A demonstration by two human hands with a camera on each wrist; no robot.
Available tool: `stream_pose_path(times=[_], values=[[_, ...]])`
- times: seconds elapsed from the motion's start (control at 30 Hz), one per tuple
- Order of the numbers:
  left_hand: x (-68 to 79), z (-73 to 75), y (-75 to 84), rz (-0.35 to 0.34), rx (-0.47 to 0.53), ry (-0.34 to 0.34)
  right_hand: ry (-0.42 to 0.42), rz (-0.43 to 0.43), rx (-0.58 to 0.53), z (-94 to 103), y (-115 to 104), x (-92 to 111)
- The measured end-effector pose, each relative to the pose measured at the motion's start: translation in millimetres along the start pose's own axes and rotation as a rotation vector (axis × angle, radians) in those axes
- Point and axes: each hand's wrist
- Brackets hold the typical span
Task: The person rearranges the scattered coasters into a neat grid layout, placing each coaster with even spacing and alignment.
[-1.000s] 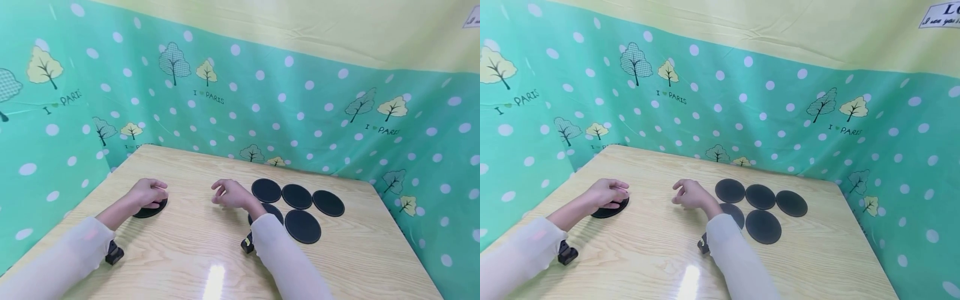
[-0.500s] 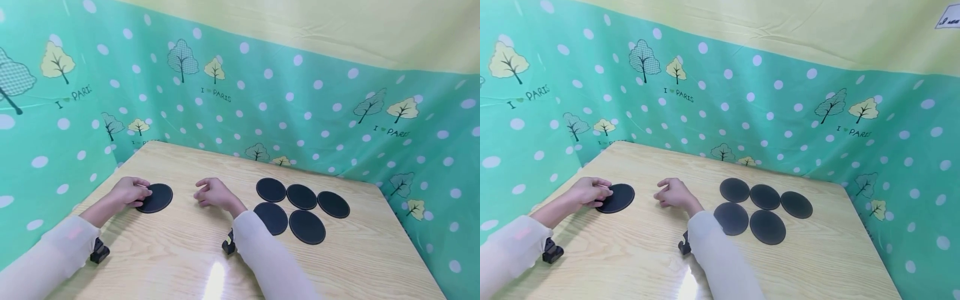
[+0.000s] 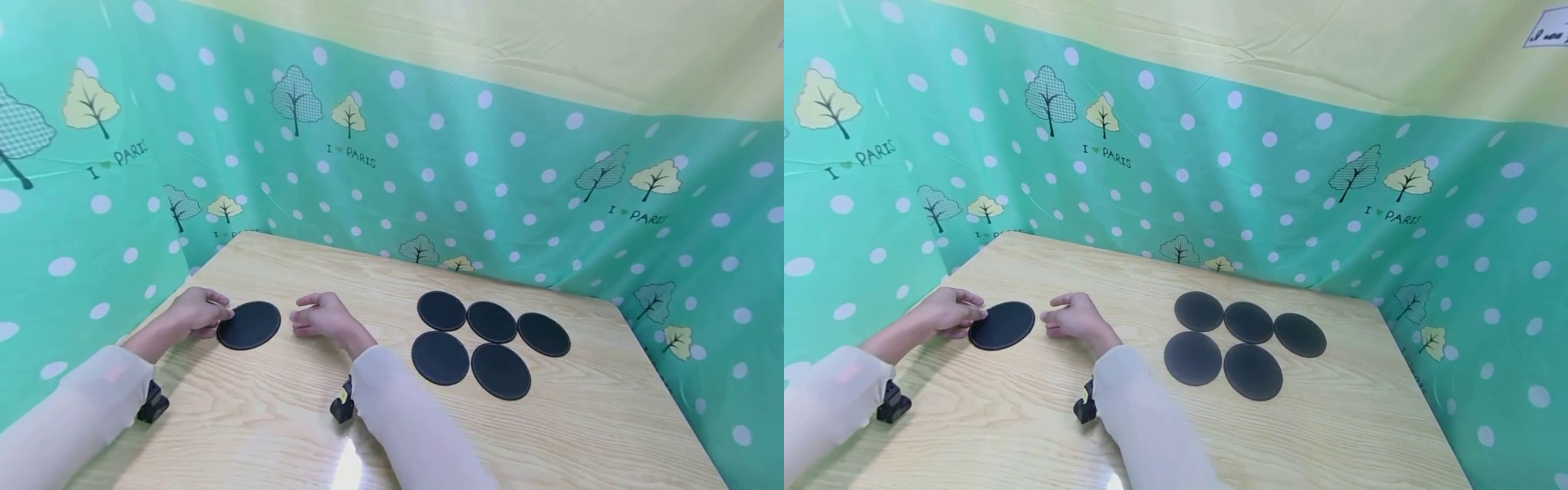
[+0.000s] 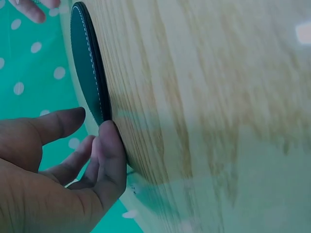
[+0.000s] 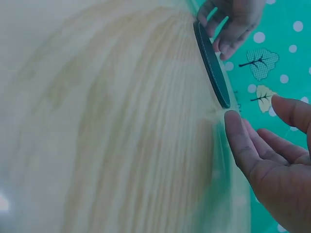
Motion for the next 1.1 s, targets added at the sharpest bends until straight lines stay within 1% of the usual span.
stream_pose_path(times=[0.13, 0.23, 0.37, 0.5, 0.63, 0.8, 1.0, 1.1], values=[[-1.3, -1.5, 2.7, 0.008, -0.021, -0.001, -0.002, -0.027, -0.076, -7.0, 3, -1], [-2.4, -4.8, 6.1, 0.011, -0.027, -0.011, -0.01, -0.049, -0.151, -7.0, 5, -1], [-2.7, -8.0, 8.5, 0.013, -0.028, -0.025, -0.042, -0.068, -0.221, -4.2, 7, 0], [-1.5, -9.1, 8.7, 0.011, -0.034, -0.025, -0.066, -0.078, -0.241, -2.9, 8, -1], [-1.0, -9.3, 8.0, 0.015, -0.019, -0.029, -0.066, -0.079, -0.251, -3.4, 8, -1], [0.4, -8.3, 7.3, 0.029, 0.017, -0.05, -0.043, -0.091, -0.266, -5.0, 5, -1], [3.5, -7.2, 10.5, 0.044, 0.058, -0.075, -0.004, -0.092, -0.272, -6.5, 2, 1], [5.6, -7.1, 14.1, 0.035, 0.074, -0.091, 0.012, -0.095, -0.292, -5.9, 2, 0]])
Point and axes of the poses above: each hand's wrist, its own x-axis away from the middle knuckle, its own z-axis out of the back of the hand, y = z × x, and after that the axes turned 6 degrees about z, right-handed
